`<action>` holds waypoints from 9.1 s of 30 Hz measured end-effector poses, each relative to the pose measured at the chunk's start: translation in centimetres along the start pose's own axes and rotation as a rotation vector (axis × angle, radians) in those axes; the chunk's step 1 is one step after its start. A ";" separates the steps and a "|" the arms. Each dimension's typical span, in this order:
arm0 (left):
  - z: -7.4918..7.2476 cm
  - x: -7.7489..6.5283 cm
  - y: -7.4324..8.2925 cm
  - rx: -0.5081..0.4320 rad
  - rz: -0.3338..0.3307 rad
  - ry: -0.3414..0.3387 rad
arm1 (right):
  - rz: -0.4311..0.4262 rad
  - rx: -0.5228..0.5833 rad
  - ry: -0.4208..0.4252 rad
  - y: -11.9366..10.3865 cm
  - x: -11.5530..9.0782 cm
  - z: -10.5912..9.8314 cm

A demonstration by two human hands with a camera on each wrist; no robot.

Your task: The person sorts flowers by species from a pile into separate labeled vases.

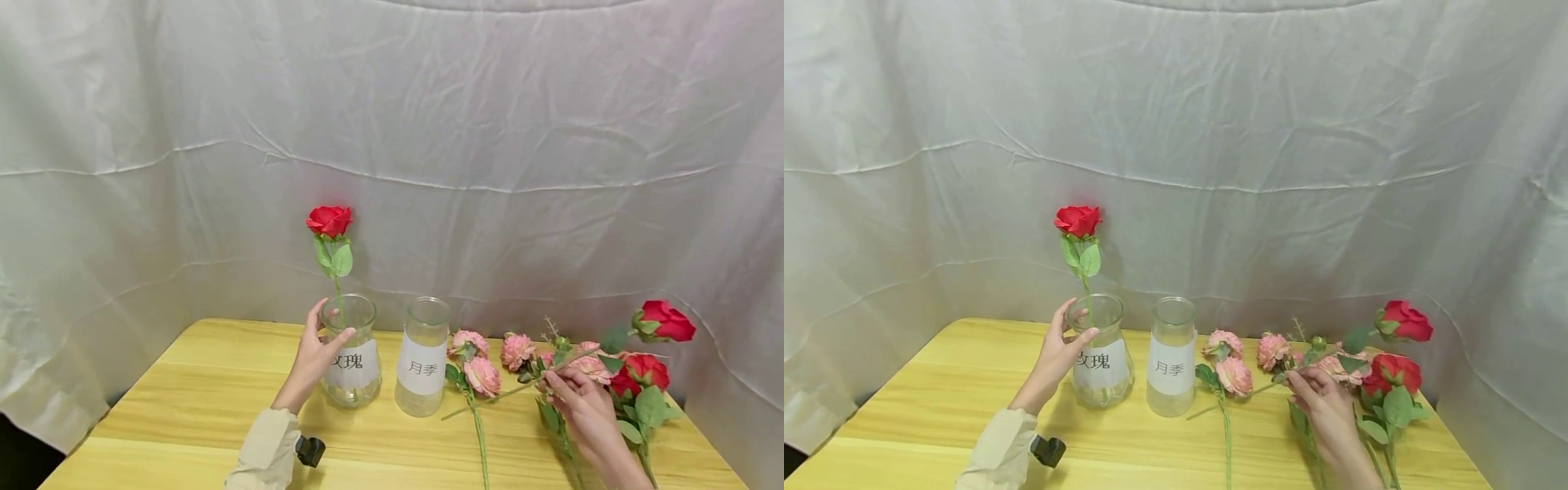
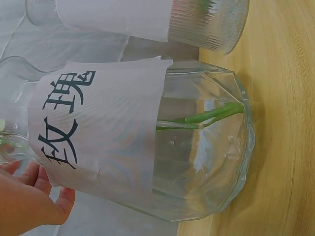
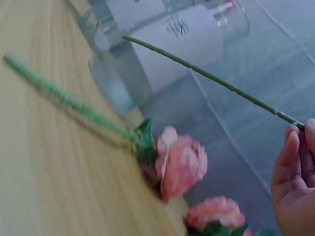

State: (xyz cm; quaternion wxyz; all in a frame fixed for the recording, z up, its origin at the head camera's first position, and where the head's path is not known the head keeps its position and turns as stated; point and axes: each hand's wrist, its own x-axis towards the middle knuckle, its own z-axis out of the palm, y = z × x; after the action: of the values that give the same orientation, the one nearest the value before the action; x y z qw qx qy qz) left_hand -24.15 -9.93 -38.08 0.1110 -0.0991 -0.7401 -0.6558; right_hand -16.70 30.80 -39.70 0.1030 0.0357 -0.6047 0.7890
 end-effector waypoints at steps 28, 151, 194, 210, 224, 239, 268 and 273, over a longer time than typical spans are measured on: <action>0.2 -0.2 0.1 -0.014 -0.014 0.002 | -0.094 0.102 -0.013 -2.7 1.4 7.4; 0.0 0.1 -0.3 -0.023 0.010 0.021 | -0.080 -0.355 0.036 -1.8 10.3 30.1; 0.9 0.3 -0.2 -0.002 0.019 0.030 | -0.307 -0.766 -0.018 0.5 9.6 29.6; 0.3 0.1 -0.2 -0.034 -0.019 0.010 | -0.311 -0.582 -0.166 -1.9 8.3 29.6; -0.3 -0.1 -0.3 -0.052 -0.014 0.027 | -0.269 -0.466 -0.408 -5.7 4.6 26.0; -1.0 0.0 0.0 -0.059 -0.011 0.032 | -0.311 -0.563 -0.357 -7.3 1.1 19.1; 1.5 0.5 0.4 -0.059 0.014 -0.001 | 0.281 -1.003 0.236 -5.9 -0.7 -13.5; 1.6 0.4 0.5 -0.069 0.004 -0.018 | 0.342 -1.017 0.241 -4.8 -0.8 -15.7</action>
State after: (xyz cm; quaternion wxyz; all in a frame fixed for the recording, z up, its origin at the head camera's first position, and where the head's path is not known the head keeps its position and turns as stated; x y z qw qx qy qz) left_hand -24.46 -8.30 -37.71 0.1019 -0.1101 -0.7180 -0.6796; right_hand -13.89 47.04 -39.48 0.0458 -0.2080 -0.8908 0.4015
